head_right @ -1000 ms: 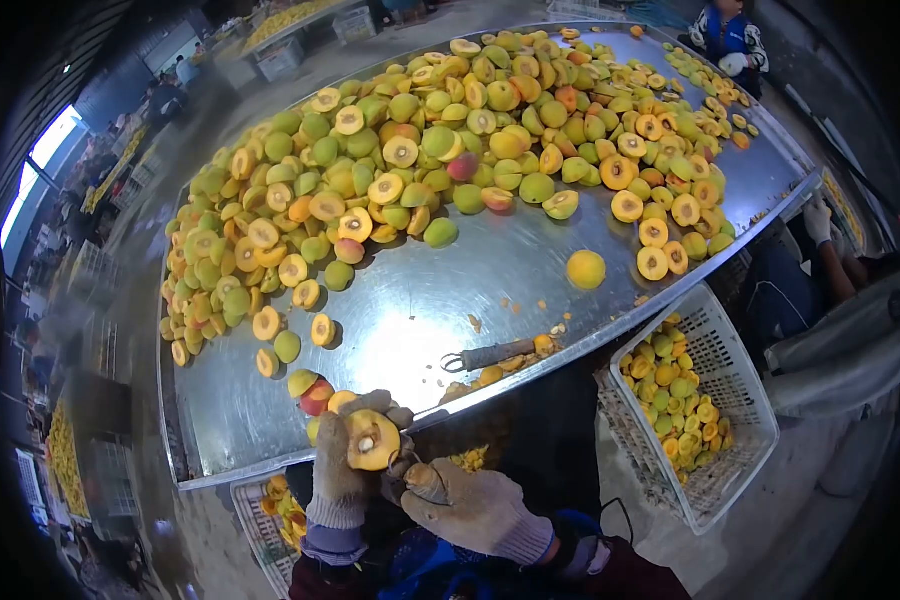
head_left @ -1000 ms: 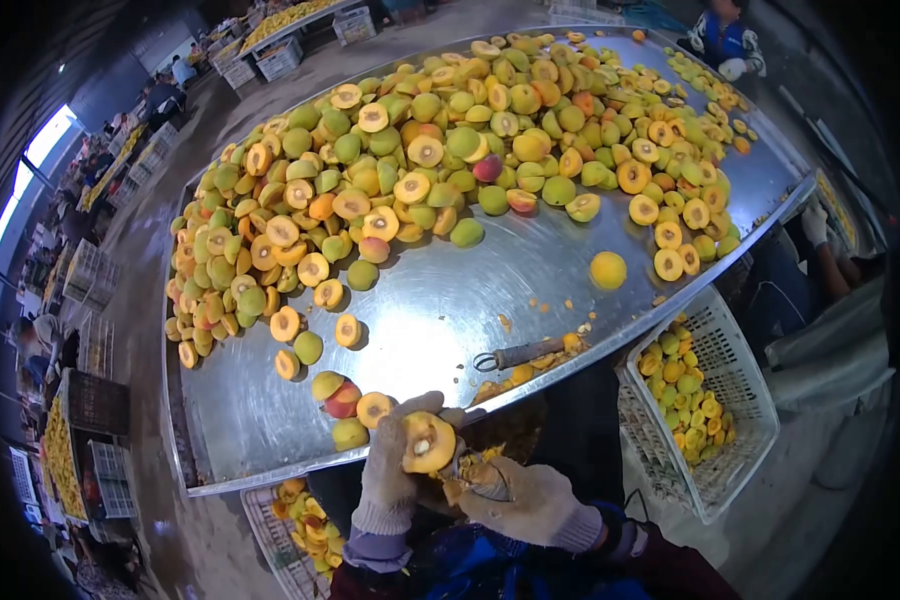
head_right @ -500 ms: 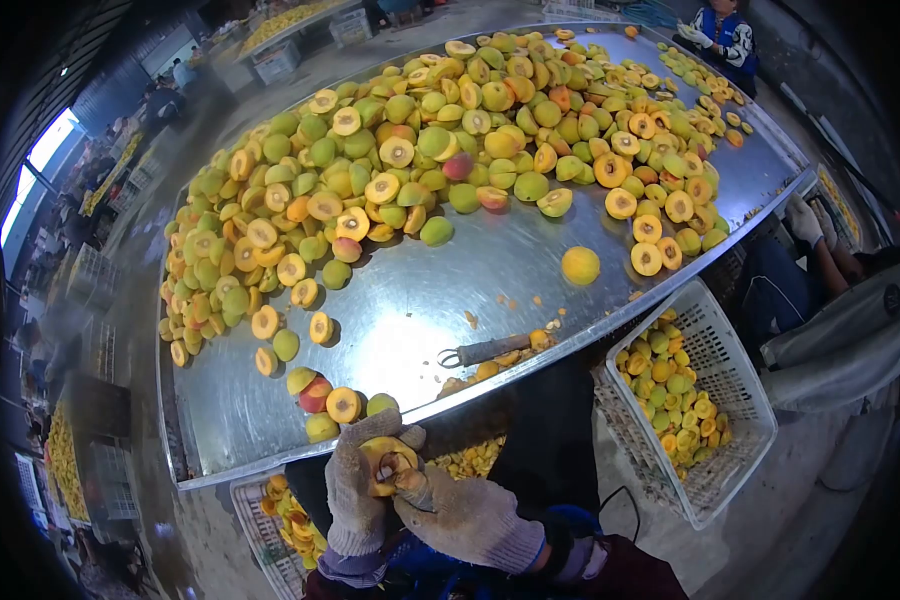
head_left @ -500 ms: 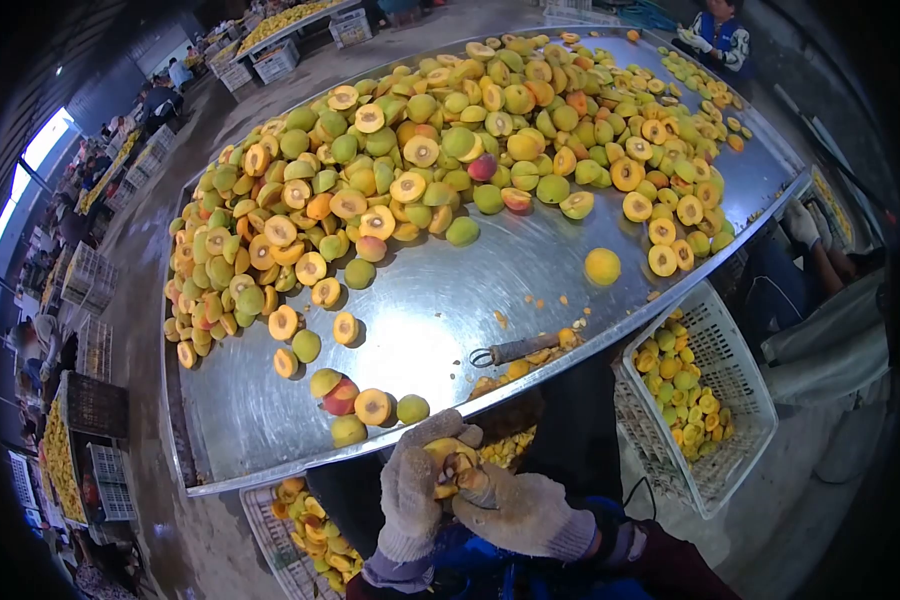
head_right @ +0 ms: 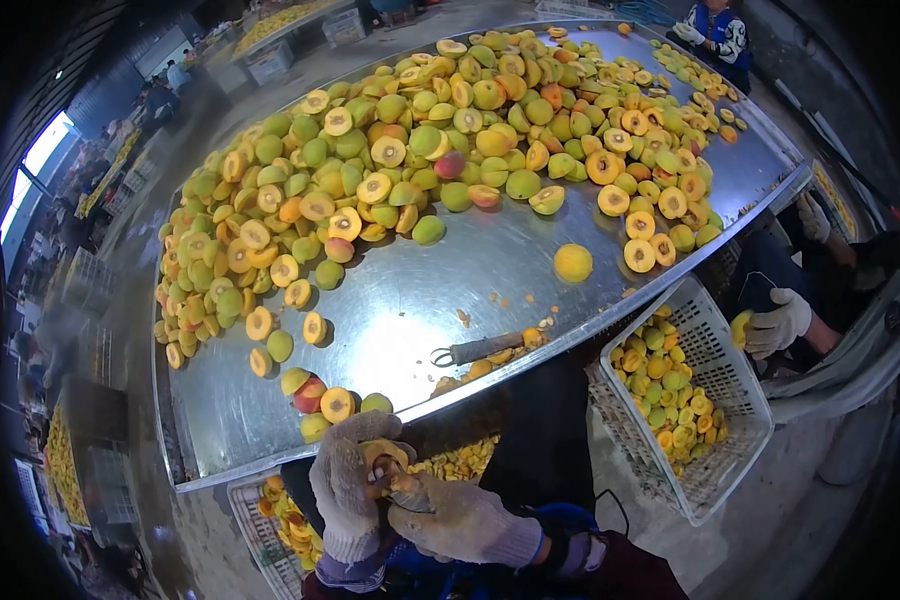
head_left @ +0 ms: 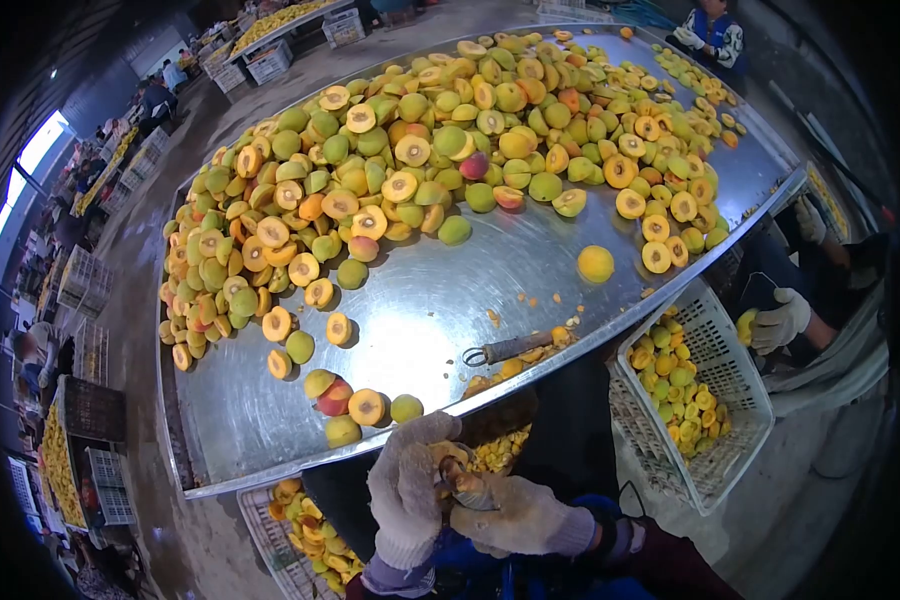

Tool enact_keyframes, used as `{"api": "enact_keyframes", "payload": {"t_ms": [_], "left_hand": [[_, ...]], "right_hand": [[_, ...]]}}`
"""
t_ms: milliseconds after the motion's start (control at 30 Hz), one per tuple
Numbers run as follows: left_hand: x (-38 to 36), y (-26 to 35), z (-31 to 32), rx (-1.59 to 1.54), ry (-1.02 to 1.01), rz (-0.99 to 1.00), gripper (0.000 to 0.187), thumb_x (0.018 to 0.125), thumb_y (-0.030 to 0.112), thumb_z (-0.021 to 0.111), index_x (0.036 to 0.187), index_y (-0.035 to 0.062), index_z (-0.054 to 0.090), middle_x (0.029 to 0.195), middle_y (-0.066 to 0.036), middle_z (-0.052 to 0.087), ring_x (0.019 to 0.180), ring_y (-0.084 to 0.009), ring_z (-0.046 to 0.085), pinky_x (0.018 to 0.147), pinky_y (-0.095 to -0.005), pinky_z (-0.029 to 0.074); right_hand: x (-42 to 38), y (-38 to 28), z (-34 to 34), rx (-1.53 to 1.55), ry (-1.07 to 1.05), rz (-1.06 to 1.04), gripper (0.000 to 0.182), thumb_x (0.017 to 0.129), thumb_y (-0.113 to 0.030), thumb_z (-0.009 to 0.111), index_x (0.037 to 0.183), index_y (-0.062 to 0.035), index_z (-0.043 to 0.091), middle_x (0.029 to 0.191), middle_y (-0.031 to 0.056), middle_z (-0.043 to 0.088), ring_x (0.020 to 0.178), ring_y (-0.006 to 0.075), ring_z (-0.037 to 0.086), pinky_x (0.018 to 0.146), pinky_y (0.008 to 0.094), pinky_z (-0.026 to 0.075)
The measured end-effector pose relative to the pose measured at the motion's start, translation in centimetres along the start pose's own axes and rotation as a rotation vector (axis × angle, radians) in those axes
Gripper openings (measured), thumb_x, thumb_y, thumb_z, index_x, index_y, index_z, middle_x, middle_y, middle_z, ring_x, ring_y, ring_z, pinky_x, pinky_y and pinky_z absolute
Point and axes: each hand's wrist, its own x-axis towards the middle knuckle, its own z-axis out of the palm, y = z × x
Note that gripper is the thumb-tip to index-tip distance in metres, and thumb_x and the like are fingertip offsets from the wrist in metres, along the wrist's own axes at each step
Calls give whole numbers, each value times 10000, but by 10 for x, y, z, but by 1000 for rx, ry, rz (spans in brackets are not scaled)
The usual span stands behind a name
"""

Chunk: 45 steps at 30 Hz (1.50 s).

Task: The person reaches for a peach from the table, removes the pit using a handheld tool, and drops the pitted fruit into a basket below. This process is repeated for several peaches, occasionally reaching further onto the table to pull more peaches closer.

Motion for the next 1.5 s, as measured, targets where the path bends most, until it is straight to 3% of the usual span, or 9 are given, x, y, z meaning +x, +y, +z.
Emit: {"api": "enact_keyframes", "payload": {"t_ms": [267,333,567,633,733,1067,1267,1367,1500], "left_hand": [[-7,9,6,131,-23,18,525,993,425,421,1147,-45,596,1065,-161,656,948,-224,646,814,-323,499],[-8,-1,8,455,33,430,512,981,420,493,1187,-44,561,1108,-163,613,950,-213,632,810,-302,501],[-2,9,-11,-116,-263,-151,335,950,233,523,1138,-27,617,1065,-188,660,942,-275,667,830,-332,515],[0,11,-12,-14,-308,-25,302,928,212,558,1104,-21,636,1071,-183,664,946,-273,670,823,-328,520],[6,20,-12,209,-364,209,254,870,171,628,1048,-5,666,1082,-174,670,948,-281,675,811,-333,531],[12,41,-3,605,-378,357,281,761,142,705,1029,60,675,1040,-131,679,903,-305,678,736,-343,554],[17,19,-10,547,-402,663,314,851,242,672,1076,23,657,1086,-160,656,907,-303,673,781,-352,545],[-1,-9,-4,-142,-297,82,541,903,495,605,1080,-16,632,1065,-213,647,897,-314,672,773,-404,559],[-8,-3,2,-284,-322,52,597,920,531,557,1106,-35,588,1101,-232,621,947,-319,660,814,-435,566]], "right_hand": [[1,8,1,29,-47,54,310,948,-354,551,1113,-94,516,627,11,577,539,123,577,532,270,472],[2,20,-3,256,-167,-68,286,956,-320,554,1125,-91,530,620,8,571,525,123,572,481,253,452],[16,66,13,511,-214,-165,311,962,-281,573,1178,-56,568,636,15,585,490,125,552,431,241,426],[30,71,22,1539,-1213,-298,299,941,-285,613,1105,-35,614,753,39,632,623,116,606,533,244,482],[8,68,6,791,-478,-139,229,951,-221,587,1069,-28,624,894,53,647,810,126,632,707,257,511],[13,88,10,795,-424,-217,194,950,-207,562,1037,-42,614,1031,48,607,957,151,607,839,283,493],[13,92,15,876,-538,-317,251,989,-245,503,1162,-63,519,1032,40,568,814,108,593,682,233,517],[13,95,19,751,-364,-378,273,1000,-254,479,1183,-55,516,1071,35,565,846,115,593,753,233,517],[12,84,17,894,-435,-214,286,962,-272,546,1129,-40,545,984,18,585,808,104,584,740,221,492]]}}
